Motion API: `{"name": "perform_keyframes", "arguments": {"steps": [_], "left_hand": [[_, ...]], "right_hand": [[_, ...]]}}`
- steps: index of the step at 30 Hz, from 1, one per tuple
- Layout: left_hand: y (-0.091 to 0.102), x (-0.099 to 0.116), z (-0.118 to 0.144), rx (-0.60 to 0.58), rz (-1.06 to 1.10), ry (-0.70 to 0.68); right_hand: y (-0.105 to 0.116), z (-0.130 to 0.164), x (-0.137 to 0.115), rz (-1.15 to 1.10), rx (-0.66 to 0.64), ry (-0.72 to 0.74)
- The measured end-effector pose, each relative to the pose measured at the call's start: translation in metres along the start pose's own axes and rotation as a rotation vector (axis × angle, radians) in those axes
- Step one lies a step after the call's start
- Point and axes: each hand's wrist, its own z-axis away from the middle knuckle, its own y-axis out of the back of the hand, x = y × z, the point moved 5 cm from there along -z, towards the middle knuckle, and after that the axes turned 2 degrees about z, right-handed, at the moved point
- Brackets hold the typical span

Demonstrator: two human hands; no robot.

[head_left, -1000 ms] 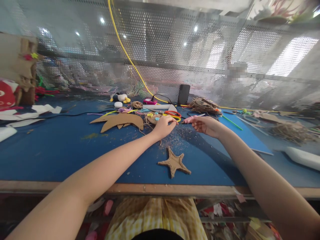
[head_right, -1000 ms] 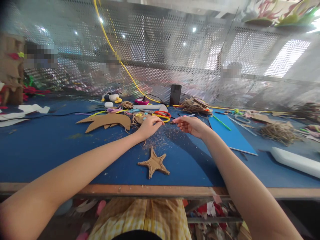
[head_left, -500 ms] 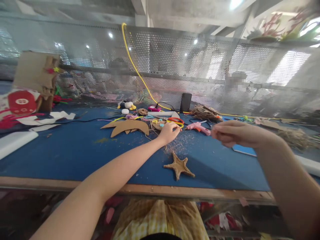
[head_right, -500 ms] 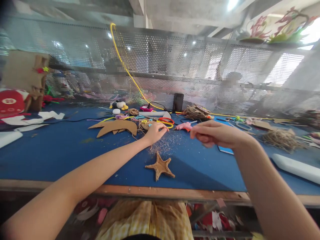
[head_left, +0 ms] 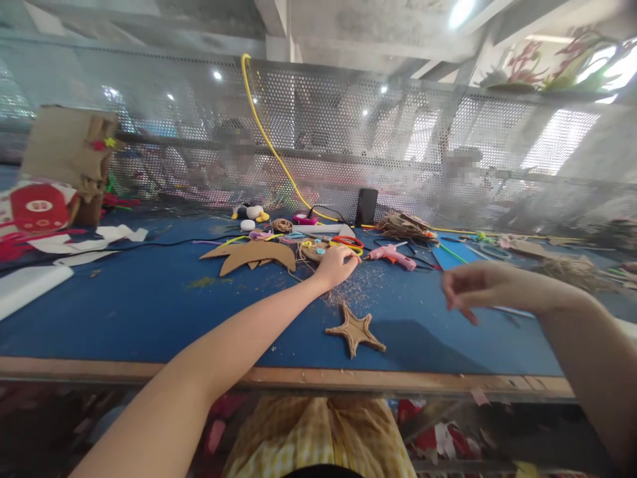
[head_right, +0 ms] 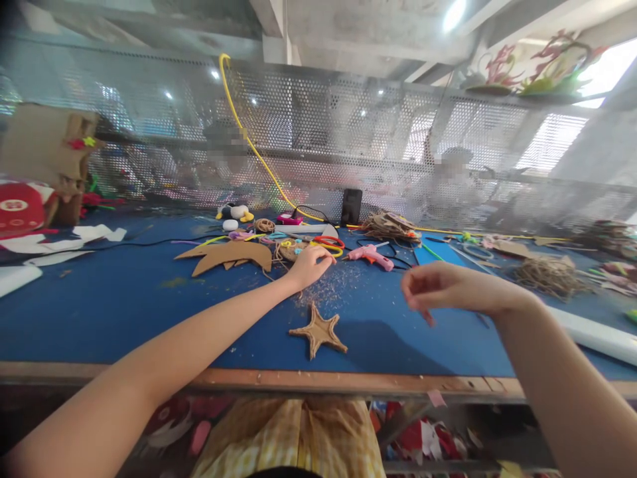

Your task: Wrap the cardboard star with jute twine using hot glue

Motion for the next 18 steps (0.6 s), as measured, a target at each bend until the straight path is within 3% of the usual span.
{"name": "perform_keyframes", "arguments": {"steps": [2, 9, 12, 18], "left_hand": [[0.001, 0.0, 0.0, 0.005, -0.009, 0.001], [0.008, 0.004, 0.001, 0.088, -0.067, 0.009], [0.01, 0.006, 0.003, 0.118, -0.1, 0.003], [0.011, 0.0, 0.002, 0.176, -0.167, 0.032]], "right_hand": [[-0.004, -0.032, -0.003, -0.03, 0.004, 0.002], [0.001, -0.127, 0.004, 0.394, 0.451, -0.028], [-0.003, -0.138, 0.019, 0.486, 0.56, -0.069], [-0.004, -0.127, 0.049, 0.677, 0.684, -0.269]]}}
